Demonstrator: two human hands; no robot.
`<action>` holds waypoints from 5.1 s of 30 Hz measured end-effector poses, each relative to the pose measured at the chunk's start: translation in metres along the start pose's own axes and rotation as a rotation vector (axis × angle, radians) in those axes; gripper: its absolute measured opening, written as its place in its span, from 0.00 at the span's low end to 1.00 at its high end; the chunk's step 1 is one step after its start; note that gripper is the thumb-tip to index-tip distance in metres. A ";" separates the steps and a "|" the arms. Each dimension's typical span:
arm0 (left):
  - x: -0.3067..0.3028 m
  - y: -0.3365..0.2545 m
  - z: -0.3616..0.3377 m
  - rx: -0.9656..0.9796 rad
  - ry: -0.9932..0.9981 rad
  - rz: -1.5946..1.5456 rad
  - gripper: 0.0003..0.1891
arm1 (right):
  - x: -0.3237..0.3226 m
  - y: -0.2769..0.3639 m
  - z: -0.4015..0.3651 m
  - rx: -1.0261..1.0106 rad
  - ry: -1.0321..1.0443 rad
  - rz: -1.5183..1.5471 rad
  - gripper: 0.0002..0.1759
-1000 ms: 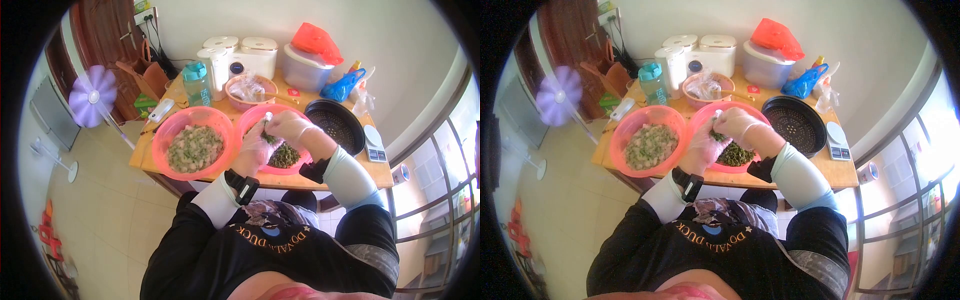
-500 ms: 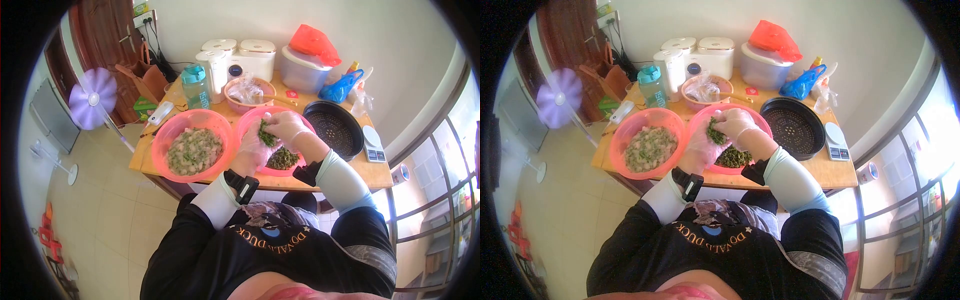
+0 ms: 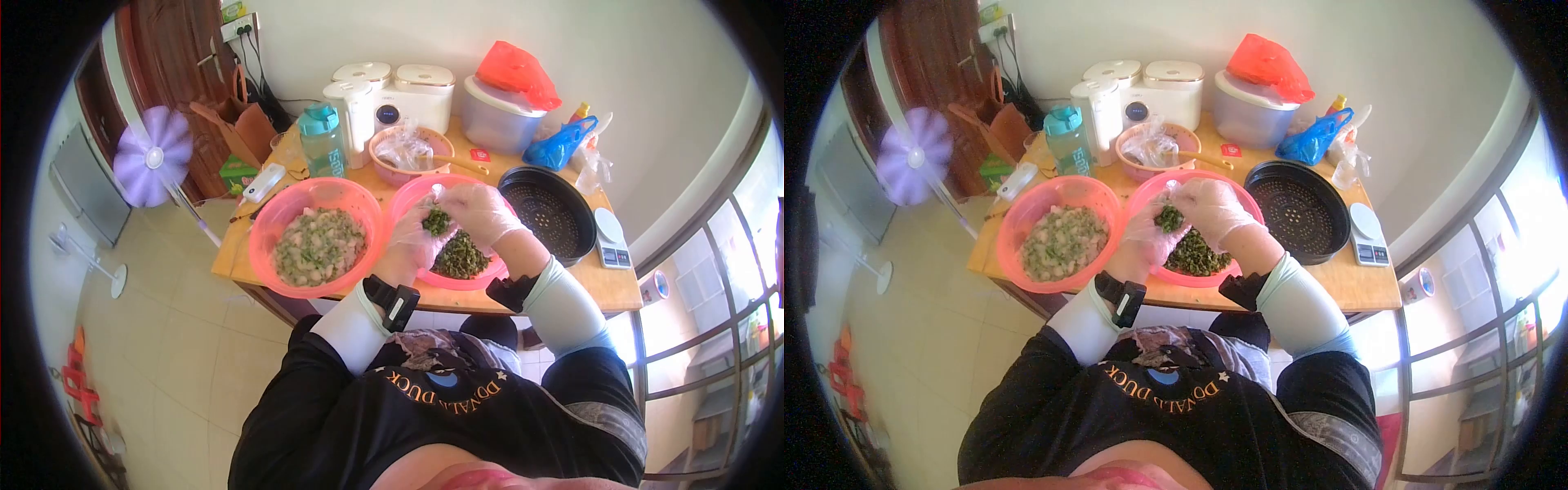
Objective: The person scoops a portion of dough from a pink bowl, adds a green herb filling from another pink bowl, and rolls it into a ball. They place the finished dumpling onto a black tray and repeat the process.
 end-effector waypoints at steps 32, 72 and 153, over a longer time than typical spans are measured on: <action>0.001 -0.006 -0.005 -0.068 0.020 0.112 0.20 | 0.025 -0.029 0.030 0.140 0.112 0.145 0.12; -0.004 0.000 0.010 -0.133 -0.081 -0.148 0.13 | 0.038 0.019 -0.018 -0.705 -0.094 -0.584 0.08; -0.007 -0.006 0.008 0.001 0.048 -0.121 0.13 | 0.035 0.025 0.009 -0.271 0.063 -0.307 0.17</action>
Point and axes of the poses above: each hand's wrist, its own z-axis towards the middle knuckle, its own x-axis out of the palm, y = z × x, the point moved 9 cm from there along z, towards the middle knuckle, and after that the axes turned 1 degree about y, right-handed, at the moved point
